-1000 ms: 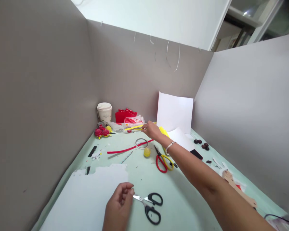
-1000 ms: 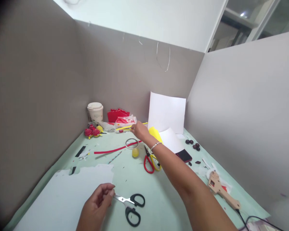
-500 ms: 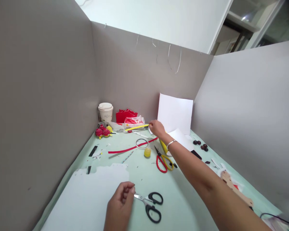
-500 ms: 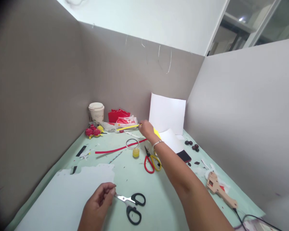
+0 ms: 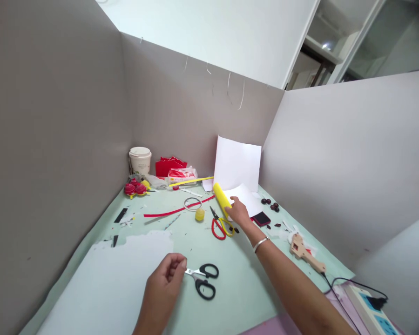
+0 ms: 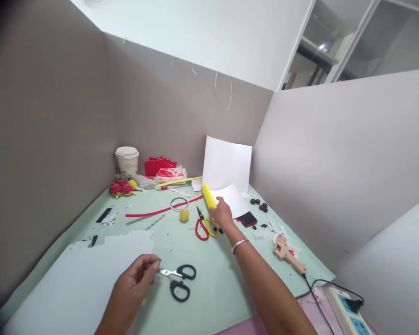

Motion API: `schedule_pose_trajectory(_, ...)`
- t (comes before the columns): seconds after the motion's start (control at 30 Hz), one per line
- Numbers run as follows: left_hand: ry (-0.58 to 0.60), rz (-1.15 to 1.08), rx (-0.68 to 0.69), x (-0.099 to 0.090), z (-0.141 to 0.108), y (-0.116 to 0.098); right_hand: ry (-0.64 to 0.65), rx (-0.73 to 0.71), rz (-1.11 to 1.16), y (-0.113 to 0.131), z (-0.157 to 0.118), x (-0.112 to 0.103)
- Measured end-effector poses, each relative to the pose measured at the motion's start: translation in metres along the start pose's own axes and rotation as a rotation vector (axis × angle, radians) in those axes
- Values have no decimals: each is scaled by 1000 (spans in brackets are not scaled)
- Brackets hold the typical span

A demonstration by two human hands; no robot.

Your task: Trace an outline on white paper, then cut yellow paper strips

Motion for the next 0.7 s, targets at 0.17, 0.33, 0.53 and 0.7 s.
schedule_pose_trajectory(0.17, 5, -54, -7, -2, 1, -4, -264, -84, 80, 21, -34, -64)
schedule_pose_trajectory(0.33, 183, -326, -132, 16, -4, -5, -544, -670, 180, 92, -151, -96)
schedule_pose_trajectory(0.53, 306, -684, -294, 35, -18, -12, -278, -1149, 144, 153, -270, -24)
schedule_pose_trajectory(0.7, 129, -488, -348, 15, -7, 10, -284, -1244, 274, 166, -293, -8)
Point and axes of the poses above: each hand's wrist, its own z-axis towards the middle knuckle, its own x-axis out of the palm, y = z × x, the point moved 10 cm from there along z, towards the middle knuckle, and after that the axes turned 4 degrees about -y, right-handed, at the moved point
